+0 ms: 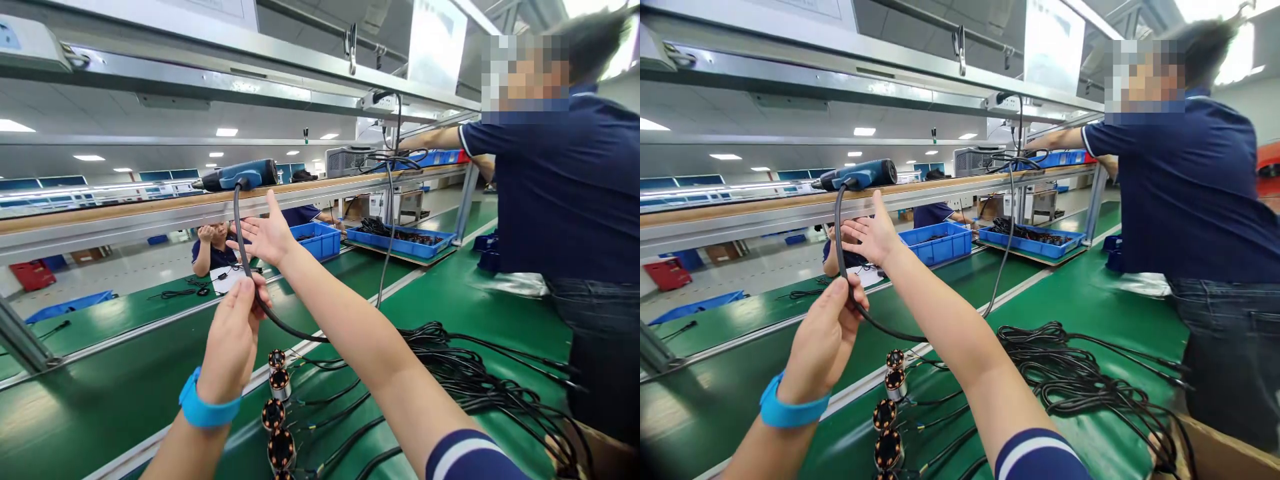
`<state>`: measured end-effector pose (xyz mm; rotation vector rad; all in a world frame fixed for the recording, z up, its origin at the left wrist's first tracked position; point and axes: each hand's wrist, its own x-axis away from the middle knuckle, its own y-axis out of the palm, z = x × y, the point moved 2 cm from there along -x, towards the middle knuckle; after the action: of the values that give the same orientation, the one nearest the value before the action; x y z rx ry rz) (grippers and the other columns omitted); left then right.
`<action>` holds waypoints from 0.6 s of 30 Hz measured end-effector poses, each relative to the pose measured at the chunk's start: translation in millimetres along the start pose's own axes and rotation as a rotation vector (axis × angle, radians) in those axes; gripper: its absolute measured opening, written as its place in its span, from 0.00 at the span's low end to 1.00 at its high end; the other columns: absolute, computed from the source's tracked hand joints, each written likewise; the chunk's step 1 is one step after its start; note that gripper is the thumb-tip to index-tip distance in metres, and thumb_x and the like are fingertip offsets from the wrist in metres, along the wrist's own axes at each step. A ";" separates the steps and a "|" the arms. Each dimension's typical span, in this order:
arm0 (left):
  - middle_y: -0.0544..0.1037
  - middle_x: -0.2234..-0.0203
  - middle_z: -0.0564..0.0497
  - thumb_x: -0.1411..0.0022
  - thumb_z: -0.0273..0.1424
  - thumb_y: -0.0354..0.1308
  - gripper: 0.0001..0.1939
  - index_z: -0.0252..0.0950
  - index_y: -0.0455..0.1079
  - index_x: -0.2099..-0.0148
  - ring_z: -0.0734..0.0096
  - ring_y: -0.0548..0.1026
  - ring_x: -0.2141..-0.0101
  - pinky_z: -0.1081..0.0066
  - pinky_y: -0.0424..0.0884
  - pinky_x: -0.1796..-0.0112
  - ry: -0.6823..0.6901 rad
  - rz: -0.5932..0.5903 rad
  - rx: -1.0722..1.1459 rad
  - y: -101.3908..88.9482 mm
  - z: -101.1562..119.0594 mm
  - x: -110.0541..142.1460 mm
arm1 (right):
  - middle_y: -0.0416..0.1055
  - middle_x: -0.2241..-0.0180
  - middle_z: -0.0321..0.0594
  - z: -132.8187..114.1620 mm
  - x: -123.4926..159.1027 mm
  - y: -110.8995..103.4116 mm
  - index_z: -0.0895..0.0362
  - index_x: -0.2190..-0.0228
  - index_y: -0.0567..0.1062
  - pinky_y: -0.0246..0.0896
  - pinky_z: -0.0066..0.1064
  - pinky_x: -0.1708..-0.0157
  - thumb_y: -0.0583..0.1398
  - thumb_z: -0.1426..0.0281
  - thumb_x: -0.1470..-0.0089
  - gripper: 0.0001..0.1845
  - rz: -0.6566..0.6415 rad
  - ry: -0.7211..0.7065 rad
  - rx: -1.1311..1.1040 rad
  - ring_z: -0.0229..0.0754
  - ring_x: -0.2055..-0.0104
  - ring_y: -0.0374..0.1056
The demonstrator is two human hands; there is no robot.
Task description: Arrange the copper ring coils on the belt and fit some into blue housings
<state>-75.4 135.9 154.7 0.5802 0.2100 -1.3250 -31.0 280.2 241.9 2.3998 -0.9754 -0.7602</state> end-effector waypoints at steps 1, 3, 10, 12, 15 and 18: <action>0.70 0.70 0.53 0.35 0.47 0.61 0.16 0.39 0.73 0.58 0.74 0.68 0.68 0.79 0.68 0.68 -0.025 0.003 -0.011 0.4 -2.5 11.5 | 0.70 0.53 0.56 1.3 -4.2 1.6 0.65 0.46 0.65 0.73 0.50 0.50 0.44 0.33 0.40 0.48 -0.001 0.011 -0.008 0.51 0.44 0.68; 0.71 0.69 0.52 0.34 0.48 0.59 0.16 0.40 0.73 0.57 0.72 0.68 0.66 0.76 0.69 0.66 -0.060 -0.005 -0.063 -1.0 -12.0 35.4 | 0.72 0.60 0.53 3.9 -11.1 1.5 0.64 0.53 0.70 0.75 0.47 0.54 0.43 0.31 0.42 0.49 -0.055 0.009 0.002 0.51 0.47 0.70; 0.76 0.62 0.48 0.28 0.47 0.50 0.17 0.43 0.74 0.56 0.64 0.72 0.60 0.68 0.71 0.57 -0.190 -0.273 -0.345 -22.5 -56.7 103.1 | 0.71 0.64 0.41 -19.9 16.9 12.8 0.60 0.61 0.72 0.74 0.39 0.58 0.52 0.47 0.33 0.28 -0.353 -0.237 0.004 0.47 0.45 0.67; 0.77 0.57 0.47 0.27 0.48 0.47 0.20 0.42 0.74 0.53 0.62 0.74 0.55 0.67 0.72 0.54 -0.198 -0.368 -0.447 -33.9 -68.8 104.8 | 0.70 0.61 0.41 -28.3 42.8 23.3 0.59 0.58 0.71 0.75 0.49 0.55 0.50 0.53 0.31 0.22 -0.294 -0.186 0.063 0.51 0.46 0.69; 0.77 0.53 0.45 0.26 0.47 0.39 0.26 0.40 0.74 0.50 0.60 0.75 0.52 0.63 0.72 0.51 -0.133 -0.327 -0.788 -59.3 -95.2 86.1 | 0.66 0.63 0.37 -30.9 96.4 27.4 0.57 0.54 0.68 0.72 0.49 0.53 0.46 0.65 0.32 0.15 -0.213 -0.098 0.136 0.43 0.55 0.72; 0.77 0.59 0.44 0.28 0.45 0.45 0.21 0.38 0.74 0.55 0.57 0.75 0.58 0.59 0.70 0.53 -0.117 -0.233 -1.022 -81.3 -132.0 58.4 | 0.66 0.68 0.33 -22.0 163.1 1.1 0.52 0.56 0.69 0.74 0.39 0.60 0.55 0.64 0.38 0.10 -0.134 -0.089 0.242 0.36 0.71 0.67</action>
<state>-114.8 143.2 -6.0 -0.3961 0.8111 -1.2732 80.3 164.2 206.6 2.6823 -0.9993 -0.8461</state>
